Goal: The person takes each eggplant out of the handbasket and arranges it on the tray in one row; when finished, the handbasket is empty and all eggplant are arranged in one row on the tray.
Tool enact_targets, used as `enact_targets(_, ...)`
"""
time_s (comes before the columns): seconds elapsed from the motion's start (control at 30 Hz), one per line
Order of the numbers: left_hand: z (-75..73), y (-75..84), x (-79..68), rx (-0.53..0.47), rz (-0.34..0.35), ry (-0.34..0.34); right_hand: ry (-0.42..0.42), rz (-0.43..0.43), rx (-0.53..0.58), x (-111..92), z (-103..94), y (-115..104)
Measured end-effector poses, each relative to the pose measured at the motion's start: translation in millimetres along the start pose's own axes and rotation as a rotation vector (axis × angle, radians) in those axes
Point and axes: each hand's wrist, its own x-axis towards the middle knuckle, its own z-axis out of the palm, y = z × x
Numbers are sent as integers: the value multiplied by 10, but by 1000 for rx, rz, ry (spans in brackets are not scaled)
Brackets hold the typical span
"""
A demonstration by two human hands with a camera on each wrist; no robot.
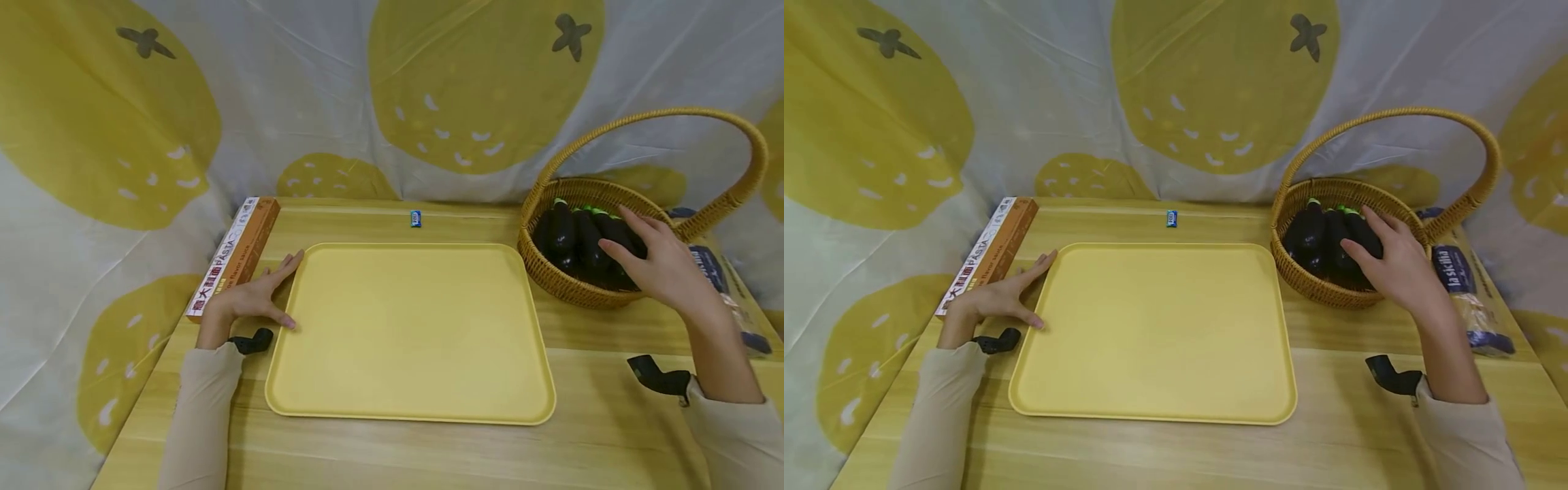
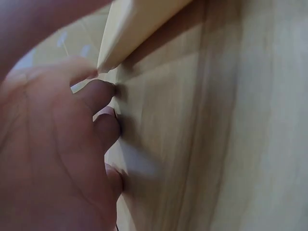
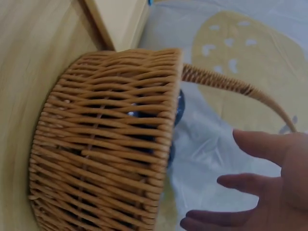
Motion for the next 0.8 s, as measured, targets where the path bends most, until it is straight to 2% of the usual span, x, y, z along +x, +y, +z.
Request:
enact_targets(0.27, 10, -21, -39, -1, 21, 8, 3, 60, -20, 146, 45, 159)
enact_targets(0.43, 22, -37, -26, -15, 27, 11, 79, 43, 1, 186, 92, 209)
enact_targets(0.6, 21, -41, -27, -18, 26, 14, 161, -18, 67, 248, 167, 120)
enact_targets(0.8, 18, -26, -14, -2, 16, 11, 130, -54, 97, 307, 221, -33)
